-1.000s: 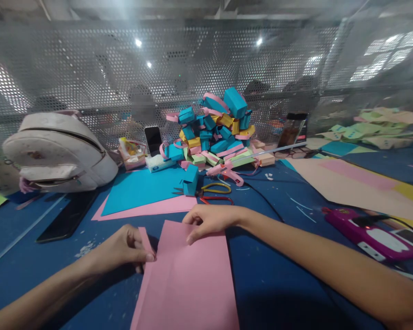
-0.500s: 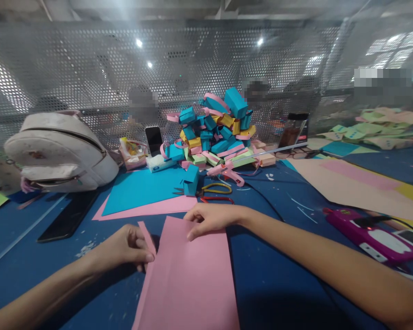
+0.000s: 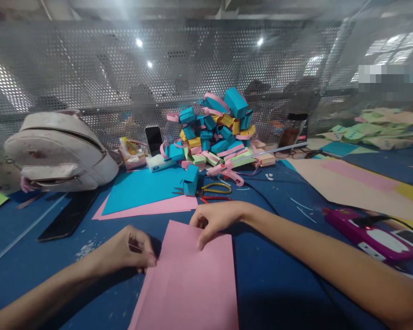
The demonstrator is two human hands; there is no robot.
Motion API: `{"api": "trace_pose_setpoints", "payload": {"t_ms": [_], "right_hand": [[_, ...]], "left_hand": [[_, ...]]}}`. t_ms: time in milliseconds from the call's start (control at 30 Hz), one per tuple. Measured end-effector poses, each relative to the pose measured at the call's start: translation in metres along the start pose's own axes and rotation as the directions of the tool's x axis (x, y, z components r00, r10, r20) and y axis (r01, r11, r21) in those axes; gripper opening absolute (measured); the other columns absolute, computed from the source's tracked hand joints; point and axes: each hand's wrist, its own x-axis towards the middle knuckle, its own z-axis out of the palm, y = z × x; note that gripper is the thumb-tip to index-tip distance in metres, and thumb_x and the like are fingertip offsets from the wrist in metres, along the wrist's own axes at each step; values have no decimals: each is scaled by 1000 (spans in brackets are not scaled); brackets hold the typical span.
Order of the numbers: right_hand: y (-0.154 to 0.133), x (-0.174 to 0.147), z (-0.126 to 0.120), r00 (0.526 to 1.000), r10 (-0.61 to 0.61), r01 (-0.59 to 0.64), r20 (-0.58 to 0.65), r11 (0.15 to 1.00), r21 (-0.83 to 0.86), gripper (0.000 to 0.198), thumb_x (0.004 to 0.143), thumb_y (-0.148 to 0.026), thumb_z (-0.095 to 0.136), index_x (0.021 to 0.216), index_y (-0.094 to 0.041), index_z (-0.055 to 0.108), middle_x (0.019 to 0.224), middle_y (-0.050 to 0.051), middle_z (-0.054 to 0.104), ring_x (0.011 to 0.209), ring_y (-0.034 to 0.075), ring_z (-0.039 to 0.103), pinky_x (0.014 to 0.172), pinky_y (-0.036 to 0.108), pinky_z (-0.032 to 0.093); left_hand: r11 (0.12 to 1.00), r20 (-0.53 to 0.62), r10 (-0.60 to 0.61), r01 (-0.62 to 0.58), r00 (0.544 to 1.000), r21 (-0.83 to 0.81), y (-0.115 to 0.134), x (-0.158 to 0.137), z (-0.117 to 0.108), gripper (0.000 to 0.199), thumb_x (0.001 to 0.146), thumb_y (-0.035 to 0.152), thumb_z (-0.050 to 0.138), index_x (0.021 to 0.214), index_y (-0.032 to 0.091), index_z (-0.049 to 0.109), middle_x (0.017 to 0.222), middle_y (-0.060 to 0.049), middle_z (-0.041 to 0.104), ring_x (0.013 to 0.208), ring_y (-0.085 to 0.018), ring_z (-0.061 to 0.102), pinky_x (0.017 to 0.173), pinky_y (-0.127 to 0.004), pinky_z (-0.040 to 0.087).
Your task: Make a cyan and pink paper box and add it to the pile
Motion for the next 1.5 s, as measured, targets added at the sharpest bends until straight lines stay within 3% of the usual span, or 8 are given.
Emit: {"api": "trace_pose_setpoints", "payload": {"t_ms": [133,267,567,700,967,1133,1300,1500], "right_hand": [[-1,0,-1,1000,-20,19,-17,1000,-10,38,70,-48,77,73,-11,68,55,-6,50,49,7,40,44,20,27],[2,0,-3,999,-54,54,-7,998,-26,38,71,-48,76,72,-12,66,52,-7,47,48,6,39,45,21,25],[3,-1,-7,998,-57,56,-30,997,-61,38,73,-49,74,72,-12,64,55,-7,47,50,7,39,46,22,26],[-1,-3,-8,997,-65,62,-37,995,-82,37,72,-48,75,69,-12,63,51,-8,43,49,7,37,46,22,24],[2,-6,-12,999,-47,46,-22,996,-71,34,75,-46,73,76,-13,66,53,-7,48,47,7,40,45,20,27],[1,-6,-13,998,-59,56,-32,996,-74,33,75,-43,73,79,-12,68,58,-5,52,51,7,43,47,19,28],[1,-7,-15,998,-48,47,-29,998,-46,33,76,-44,72,81,-11,68,63,-4,55,54,8,45,49,19,31],[2,-12,-20,998,-33,29,-57,997,-75,36,75,-48,71,78,-13,66,64,-3,53,57,10,46,52,21,32]], "left_hand": [[1000,47,10,-10,999,13,-1,-1,-1,21,64,31,83,69,13,74,55,1,66,49,-9,58,51,-18,46],[998,44,15,-17,999,57,-3,-1,-1,27,64,35,83,59,12,69,49,2,61,44,-7,53,47,-17,41],[999,28,11,-10,1000,-44,-2,-1,2,22,65,33,81,69,13,73,55,0,66,50,-10,60,48,-18,45],[1000,45,10,-9,999,-29,-2,-1,1,25,63,33,83,61,13,70,50,2,62,46,-8,57,48,-18,45],[998,59,54,-53,997,-28,3,-3,1,22,70,34,77,67,12,71,59,-2,68,51,-10,59,50,-18,45],[999,87,34,-37,996,27,3,-2,0,27,62,34,85,73,12,73,57,1,65,50,-9,54,51,-18,41],[995,48,38,-43,998,94,4,-3,0,27,64,38,82,63,13,72,52,1,61,48,-9,53,50,-18,41],[999,-29,-32,31,999,-38,6,-3,6,16,65,29,75,58,15,70,52,0,64,46,-10,55,49,-19,43]]}}
